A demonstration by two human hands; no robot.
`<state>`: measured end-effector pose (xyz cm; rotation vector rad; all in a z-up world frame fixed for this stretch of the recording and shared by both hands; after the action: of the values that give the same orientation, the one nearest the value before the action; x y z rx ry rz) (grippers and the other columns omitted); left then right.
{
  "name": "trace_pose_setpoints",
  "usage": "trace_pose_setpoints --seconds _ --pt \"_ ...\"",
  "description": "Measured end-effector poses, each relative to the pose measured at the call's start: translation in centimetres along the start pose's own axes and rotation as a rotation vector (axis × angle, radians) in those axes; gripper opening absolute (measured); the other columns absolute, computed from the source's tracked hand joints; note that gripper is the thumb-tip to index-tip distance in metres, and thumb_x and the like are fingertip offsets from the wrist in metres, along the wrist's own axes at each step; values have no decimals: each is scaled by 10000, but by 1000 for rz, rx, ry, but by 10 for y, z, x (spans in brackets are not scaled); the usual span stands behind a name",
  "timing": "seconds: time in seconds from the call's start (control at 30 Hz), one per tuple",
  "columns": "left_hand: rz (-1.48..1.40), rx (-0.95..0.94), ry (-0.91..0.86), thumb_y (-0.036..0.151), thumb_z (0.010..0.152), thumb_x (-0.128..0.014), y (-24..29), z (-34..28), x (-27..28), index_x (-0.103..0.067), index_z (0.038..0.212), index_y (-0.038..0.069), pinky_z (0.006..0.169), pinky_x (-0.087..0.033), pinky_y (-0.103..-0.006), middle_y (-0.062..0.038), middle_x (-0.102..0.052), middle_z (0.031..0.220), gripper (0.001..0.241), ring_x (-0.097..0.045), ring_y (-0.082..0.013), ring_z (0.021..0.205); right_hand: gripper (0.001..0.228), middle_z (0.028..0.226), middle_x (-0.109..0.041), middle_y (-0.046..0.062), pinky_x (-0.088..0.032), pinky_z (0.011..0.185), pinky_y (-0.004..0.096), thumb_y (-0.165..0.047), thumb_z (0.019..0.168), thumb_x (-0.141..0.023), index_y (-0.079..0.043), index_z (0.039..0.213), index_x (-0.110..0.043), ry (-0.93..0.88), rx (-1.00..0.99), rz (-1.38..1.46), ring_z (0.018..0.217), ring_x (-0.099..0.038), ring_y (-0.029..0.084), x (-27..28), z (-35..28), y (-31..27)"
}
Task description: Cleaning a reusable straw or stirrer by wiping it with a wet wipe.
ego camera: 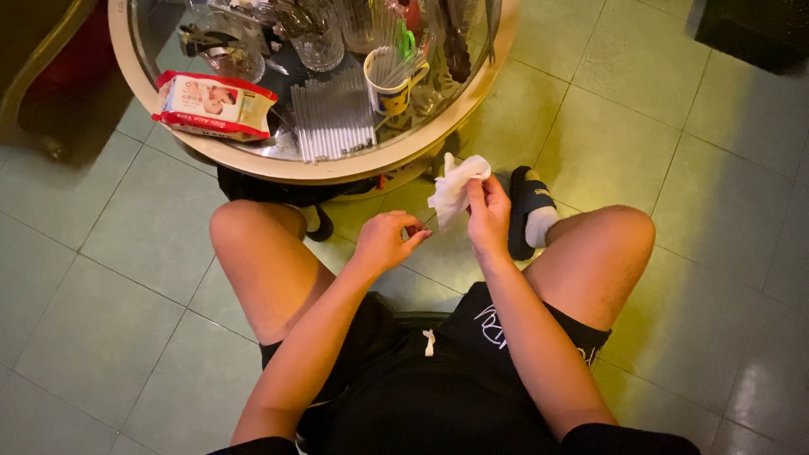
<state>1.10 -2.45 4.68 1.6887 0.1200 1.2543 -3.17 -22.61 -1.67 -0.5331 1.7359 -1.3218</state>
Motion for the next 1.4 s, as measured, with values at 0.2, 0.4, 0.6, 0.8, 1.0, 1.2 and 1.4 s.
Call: trace_pose_setpoints --seconds 0.2,0.4,0.6,0.8,1.0,1.2,1.4 --pt "17 29 -5 355 844 -799 1 -1 2 -798 875 162 601 -501 -402 -43 -707 816 196 -660 -262 674 240 1077 -720 34 -502 852 248 -170 1069 -618 17 1217 -648 -83 20 -55 937 -646 91 -3 -2 2" --pt "30 -27 29 357 859 -787 21 -5 15 -781 871 135 608 -506 -408 -73 -697 808 222 -656 -284 701 251 1103 -723 32 -521 872 248 -158 1041 -623 5 1229 -647 -170 -18 -30 960 -671 97 -14 -3 -2" --pt "9 -79 81 236 885 -729 15 -3 7 -736 911 85 679 -527 -421 -95 -697 892 153 -679 -325 813 268 1101 -735 74 -541 884 269 -123 1023 -662 39 1236 -662 -266 -109 -137 969 -684 111 -22 -20 -1" --pt "90 48 -182 324 931 -740 40 14 18 -793 955 134 716 -534 -444 -105 -738 921 199 -686 -336 842 257 1114 -744 60 -539 909 251 -129 1017 -642 12 1231 -661 -219 -21 -144 982 -693 101 -20 -9 -45" --pt "-114 -27 72 218 944 -708 62 12 54 -769 1049 114 676 -548 -389 -117 -736 940 160 -694 -308 770 166 1002 -715 48 -523 833 283 -152 1096 -672 13 1110 -681 -33 45 15 894 -646 117 16 15 -47" --pt "-140 -63 303 148 979 -691 58 4 106 -716 1023 54 697 -539 -372 -123 -688 909 107 -680 -305 788 218 1086 -721 25 -567 945 310 -131 952 -650 -55 1156 -662 -84 -113 187 998 -690 132 -23 23 -55" --pt "49 -106 217 162 932 -736 59 16 106 -720 969 48 658 -526 -392 -115 -704 885 121 -669 -336 774 241 1102 -713 99 -557 899 376 -204 1112 -614 24 1186 -643 -136 -139 400 987 -685 198 -14 24 -23"
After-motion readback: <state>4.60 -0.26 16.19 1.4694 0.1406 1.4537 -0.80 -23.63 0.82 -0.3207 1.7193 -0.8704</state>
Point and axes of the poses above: each hand's wrist, its own z-axis towards the middle knuckle, its own x-axis out of the back of the hand, y = z × x, the point moved 4 cm from there along z, towards the middle knuckle
